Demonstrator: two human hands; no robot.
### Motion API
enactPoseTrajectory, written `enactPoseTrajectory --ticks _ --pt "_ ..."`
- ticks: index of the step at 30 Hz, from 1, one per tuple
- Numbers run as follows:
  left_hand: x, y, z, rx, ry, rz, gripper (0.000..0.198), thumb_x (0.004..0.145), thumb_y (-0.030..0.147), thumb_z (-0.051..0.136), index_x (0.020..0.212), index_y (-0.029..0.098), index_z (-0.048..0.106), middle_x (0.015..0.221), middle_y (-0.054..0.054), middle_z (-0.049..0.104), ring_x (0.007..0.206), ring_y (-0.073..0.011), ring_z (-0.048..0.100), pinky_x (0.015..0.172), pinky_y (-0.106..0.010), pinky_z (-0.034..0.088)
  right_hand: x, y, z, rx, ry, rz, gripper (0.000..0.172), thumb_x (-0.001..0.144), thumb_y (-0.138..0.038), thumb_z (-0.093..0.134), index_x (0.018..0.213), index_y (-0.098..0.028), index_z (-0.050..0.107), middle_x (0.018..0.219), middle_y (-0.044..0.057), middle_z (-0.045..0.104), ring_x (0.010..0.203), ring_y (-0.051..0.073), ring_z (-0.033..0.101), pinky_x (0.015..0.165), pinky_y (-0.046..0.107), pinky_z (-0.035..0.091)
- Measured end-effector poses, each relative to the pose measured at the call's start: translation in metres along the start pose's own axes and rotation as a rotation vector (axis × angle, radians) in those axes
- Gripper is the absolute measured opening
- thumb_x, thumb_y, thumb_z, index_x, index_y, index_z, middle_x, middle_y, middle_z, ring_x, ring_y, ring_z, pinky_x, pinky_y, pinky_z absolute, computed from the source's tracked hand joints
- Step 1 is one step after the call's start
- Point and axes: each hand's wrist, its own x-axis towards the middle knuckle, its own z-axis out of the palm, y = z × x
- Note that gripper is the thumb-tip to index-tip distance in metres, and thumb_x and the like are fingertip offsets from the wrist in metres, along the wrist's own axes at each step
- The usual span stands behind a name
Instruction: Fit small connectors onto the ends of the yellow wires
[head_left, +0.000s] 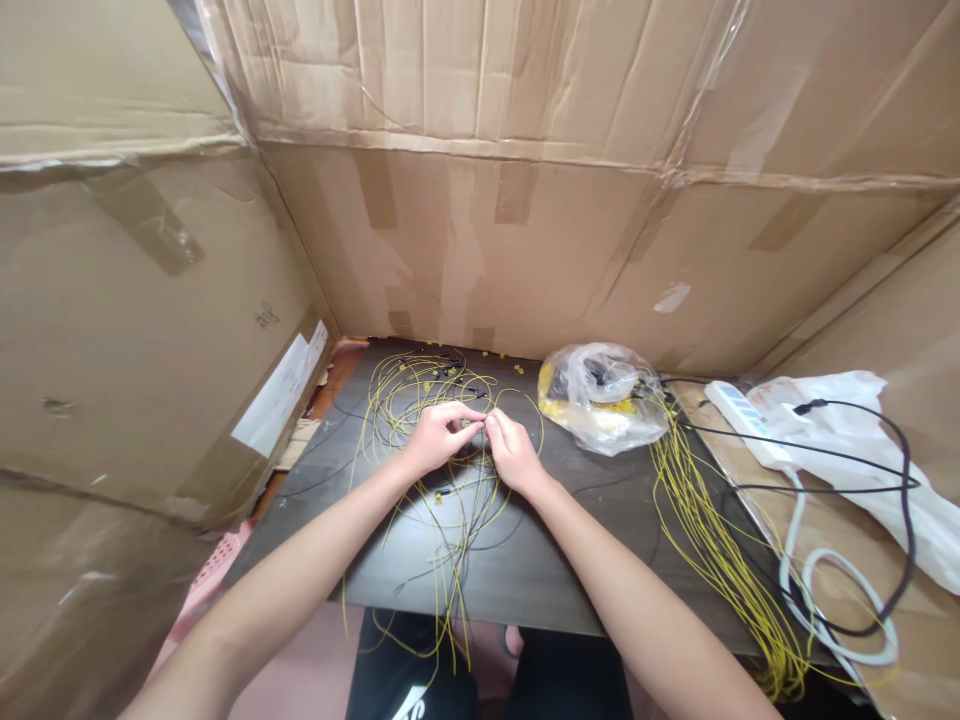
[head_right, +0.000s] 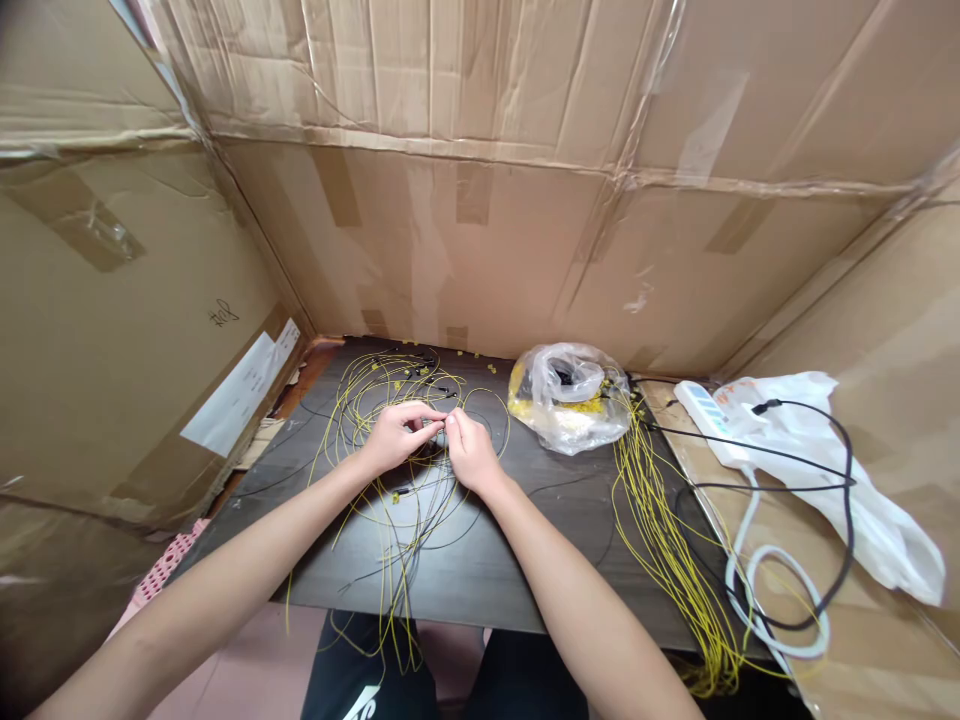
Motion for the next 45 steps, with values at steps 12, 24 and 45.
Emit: enactPoseTrajectory --ticks 12,24,45 --pt "0.013 0.006 -0.006 -0.488 0.161 -0.380 0.033 0.076 0.041 0.079 0.096 0.015 0.077 0.081 -0.005 0.073 0.050 -0.0077 0.051 0.048 -0.021 0.042 0.001 -0.005 -0.009 -0.143 -0.015 -0.128 0.031 0.100 -0.048 0.048 0.091 -0.021 0.060 0.093 0.007 0.065 0.088 0.023 0.056 0.082 0.036 0.041" --pt "0.014 0.000 -0.010 -0.475 0.308 -0.345 0.030 0.080 0.040 0.077 0.096 0.016 0.070 0.092 -0.005 0.071 0.049 -0.0061 0.054 0.045 -0.020 0.046 -0.003 -0.019 0.001 0.018 -0.328 -0.073 0.031 0.096 -0.045 0.063 0.079 -0.022 0.073 0.092 0.005 0.074 0.099 0.023 0.060 0.100 0.046 0.036" --pt "0.023 -0.025 -0.024 -0.374 0.514 -0.392 0.034 0.074 0.041 0.079 0.093 0.015 0.069 0.089 -0.007 0.074 0.044 -0.0062 0.052 0.041 -0.020 0.044 -0.028 -0.179 -0.074 1.176 -0.607 0.132 0.036 0.100 -0.052 0.046 0.081 -0.022 0.052 0.048 -0.005 0.056 0.045 0.014 0.058 0.056 0.028 0.051"
